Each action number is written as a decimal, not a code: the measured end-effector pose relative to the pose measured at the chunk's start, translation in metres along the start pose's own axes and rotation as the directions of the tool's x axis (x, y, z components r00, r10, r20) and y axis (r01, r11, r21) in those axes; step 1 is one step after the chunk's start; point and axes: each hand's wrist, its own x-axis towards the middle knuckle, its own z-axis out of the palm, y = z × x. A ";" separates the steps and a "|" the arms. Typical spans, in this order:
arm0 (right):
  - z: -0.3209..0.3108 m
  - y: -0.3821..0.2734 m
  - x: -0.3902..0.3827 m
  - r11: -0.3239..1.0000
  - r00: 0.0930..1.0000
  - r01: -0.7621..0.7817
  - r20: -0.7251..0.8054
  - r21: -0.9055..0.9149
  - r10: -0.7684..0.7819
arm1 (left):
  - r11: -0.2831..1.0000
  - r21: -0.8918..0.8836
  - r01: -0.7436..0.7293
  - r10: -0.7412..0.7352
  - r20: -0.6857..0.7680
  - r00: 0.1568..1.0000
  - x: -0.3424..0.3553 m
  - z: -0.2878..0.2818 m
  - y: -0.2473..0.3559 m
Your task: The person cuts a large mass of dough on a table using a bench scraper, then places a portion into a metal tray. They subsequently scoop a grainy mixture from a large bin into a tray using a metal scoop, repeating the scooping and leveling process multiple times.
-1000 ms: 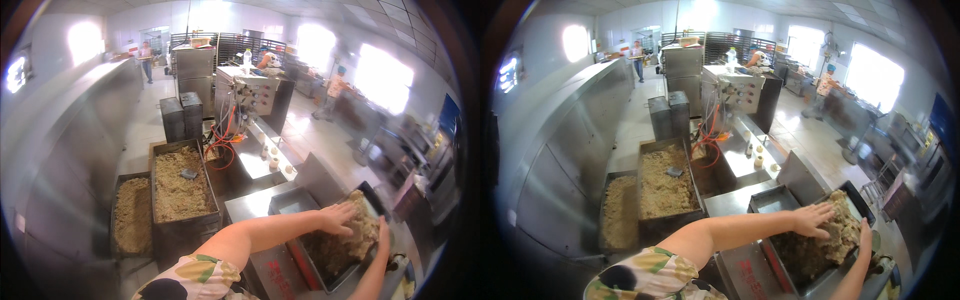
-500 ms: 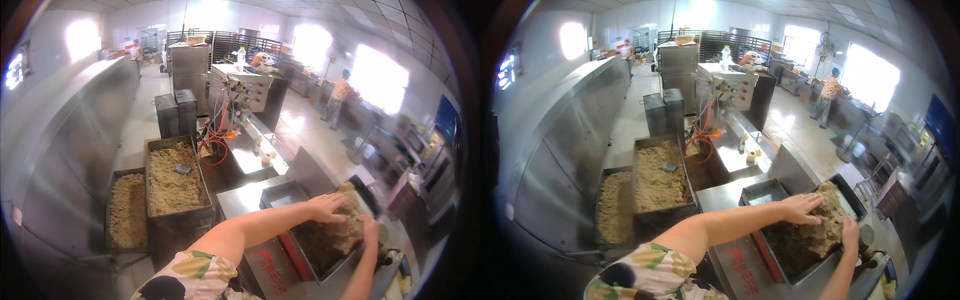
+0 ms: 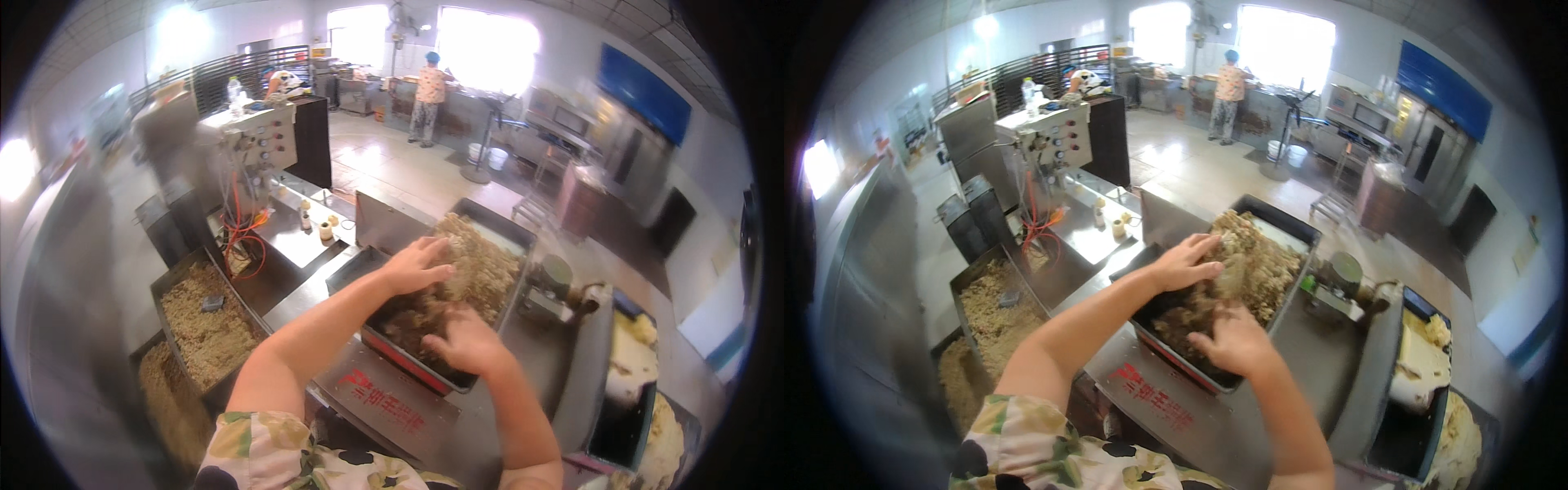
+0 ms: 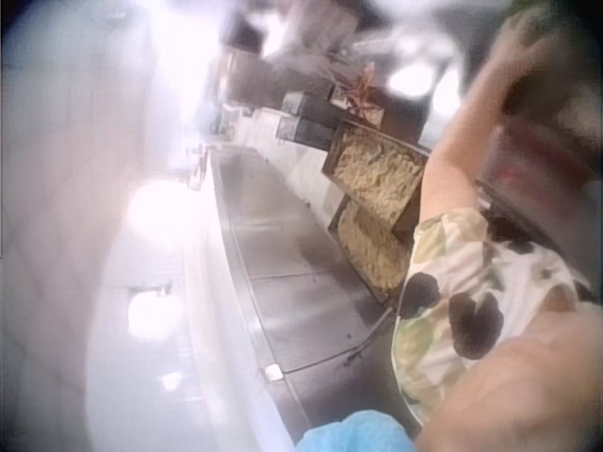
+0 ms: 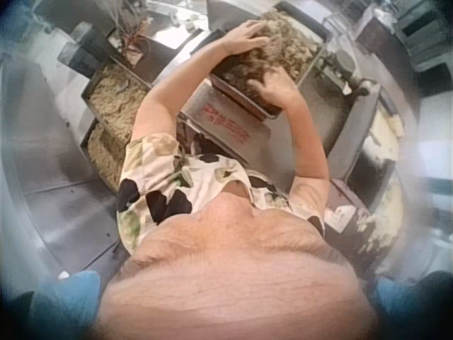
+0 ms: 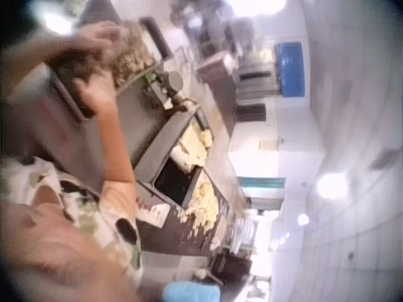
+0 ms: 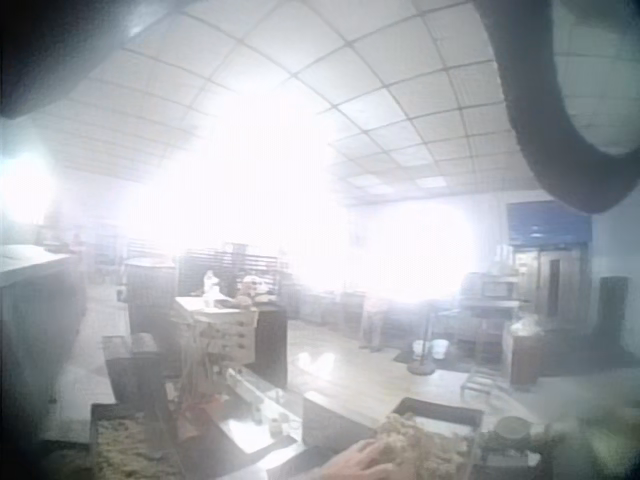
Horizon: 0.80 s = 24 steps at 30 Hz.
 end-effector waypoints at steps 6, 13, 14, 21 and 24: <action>0.004 -0.013 -0.018 0.992 0.993 0.107 -0.050 0.060 -0.104 | 0.989 0.131 -0.075 0.078 -0.020 0.997 0.008 0.005 0.002; 0.016 -0.011 -0.029 0.838 0.825 0.092 -0.512 0.538 0.238 | 0.941 0.317 -0.120 -0.015 0.394 0.919 0.005 0.022 0.028; 0.018 -0.011 -0.028 0.838 0.810 0.087 -0.527 0.539 0.255 | 0.936 0.322 -0.143 -0.015 0.442 0.897 0.000 0.022 0.029; 0.024 -0.014 -0.025 0.971 0.770 0.079 -0.632 0.225 0.084 | 0.875 0.367 -0.315 0.118 0.469 0.875 -0.048 0.036 0.020; 0.018 -0.016 -0.025 0.942 0.869 -0.030 -0.457 0.334 0.190 | 0.940 0.302 -0.160 0.035 0.379 0.925 -0.050 0.032 0.026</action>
